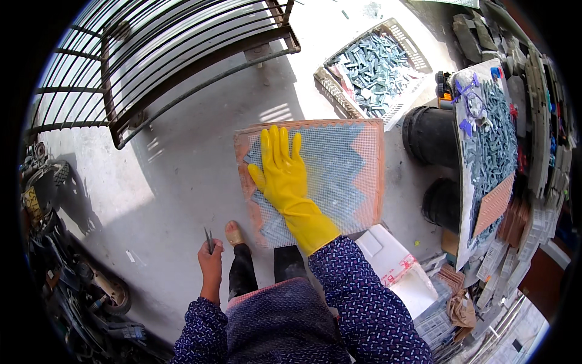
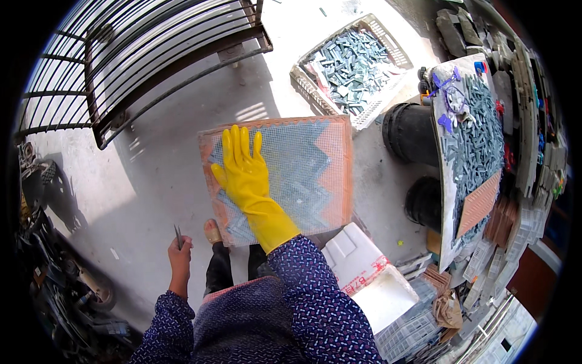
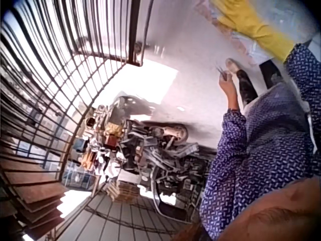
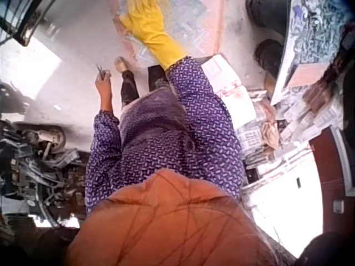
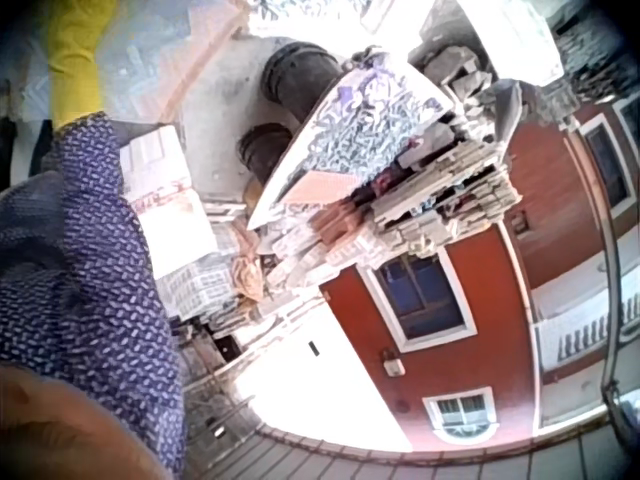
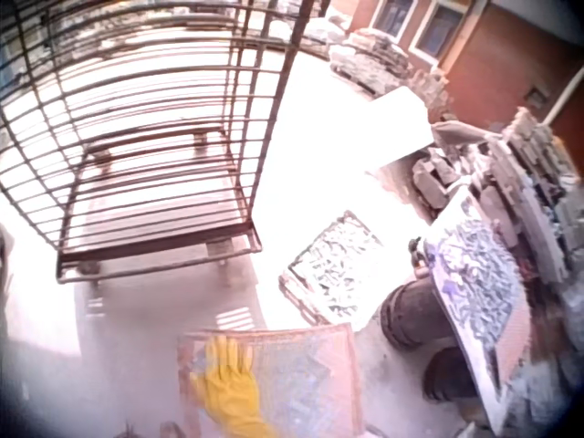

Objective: The person repeatedly wipes patterned tiles with a yellow-gloved hand, then places them on a metal rack. The person also wipes the inside of a white styrofoam box and handles a small metal tool.

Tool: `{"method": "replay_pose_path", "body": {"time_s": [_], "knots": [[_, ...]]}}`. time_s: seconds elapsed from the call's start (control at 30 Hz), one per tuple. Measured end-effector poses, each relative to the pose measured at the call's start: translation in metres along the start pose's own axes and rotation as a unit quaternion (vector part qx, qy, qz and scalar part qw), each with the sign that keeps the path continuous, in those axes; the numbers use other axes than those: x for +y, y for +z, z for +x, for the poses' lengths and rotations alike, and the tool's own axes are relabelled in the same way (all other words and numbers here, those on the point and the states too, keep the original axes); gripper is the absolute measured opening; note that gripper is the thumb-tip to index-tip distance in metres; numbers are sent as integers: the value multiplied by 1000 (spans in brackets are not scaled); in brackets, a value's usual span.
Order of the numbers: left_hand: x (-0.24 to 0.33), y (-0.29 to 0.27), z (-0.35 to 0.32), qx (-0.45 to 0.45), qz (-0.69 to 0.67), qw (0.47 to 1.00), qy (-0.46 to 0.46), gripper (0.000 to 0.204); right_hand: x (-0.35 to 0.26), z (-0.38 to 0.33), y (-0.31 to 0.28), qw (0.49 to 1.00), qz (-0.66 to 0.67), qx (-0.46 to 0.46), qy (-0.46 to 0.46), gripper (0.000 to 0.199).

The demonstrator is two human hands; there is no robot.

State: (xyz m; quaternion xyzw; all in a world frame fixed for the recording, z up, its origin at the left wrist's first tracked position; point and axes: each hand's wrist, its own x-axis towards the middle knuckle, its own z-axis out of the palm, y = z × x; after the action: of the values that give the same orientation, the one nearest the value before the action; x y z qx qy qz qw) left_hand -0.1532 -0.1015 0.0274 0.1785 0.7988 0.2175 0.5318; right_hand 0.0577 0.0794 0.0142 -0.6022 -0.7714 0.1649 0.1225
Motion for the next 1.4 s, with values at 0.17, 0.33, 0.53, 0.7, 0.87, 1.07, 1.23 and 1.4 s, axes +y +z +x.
{"method": "replay_pose_path", "body": {"time_s": [0.17,0.33,0.53,0.7,0.87,1.07,1.23,1.4], "knots": [[11,1,3,-1,8,1000,16,9,9,-12,-12,995,49,-25,-82,63],[4,-12,6,7,2,1000,4,7,107,-20,-62,993,-69,58,74,62],[-8,-8,-1,9,-8,1000,-4,10,116,-29,-54,970,-119,135,164,62],[-22,-4,-1,7,-27,1000,13,12,-6,-48,-11,999,-15,-39,4,59],[-4,-12,-7,5,-22,1000,7,10,-18,-32,-7,977,69,-34,-202,56],[-22,-45,-3,18,-31,999,-13,10,67,-2,-31,942,-149,217,206,63],[-37,-44,-6,11,-36,999,-7,6,-26,0,9,996,-59,51,37,62],[-20,-62,-3,-7,-36,999,34,6,1,0,-8,996,8,49,-80,55]]}}
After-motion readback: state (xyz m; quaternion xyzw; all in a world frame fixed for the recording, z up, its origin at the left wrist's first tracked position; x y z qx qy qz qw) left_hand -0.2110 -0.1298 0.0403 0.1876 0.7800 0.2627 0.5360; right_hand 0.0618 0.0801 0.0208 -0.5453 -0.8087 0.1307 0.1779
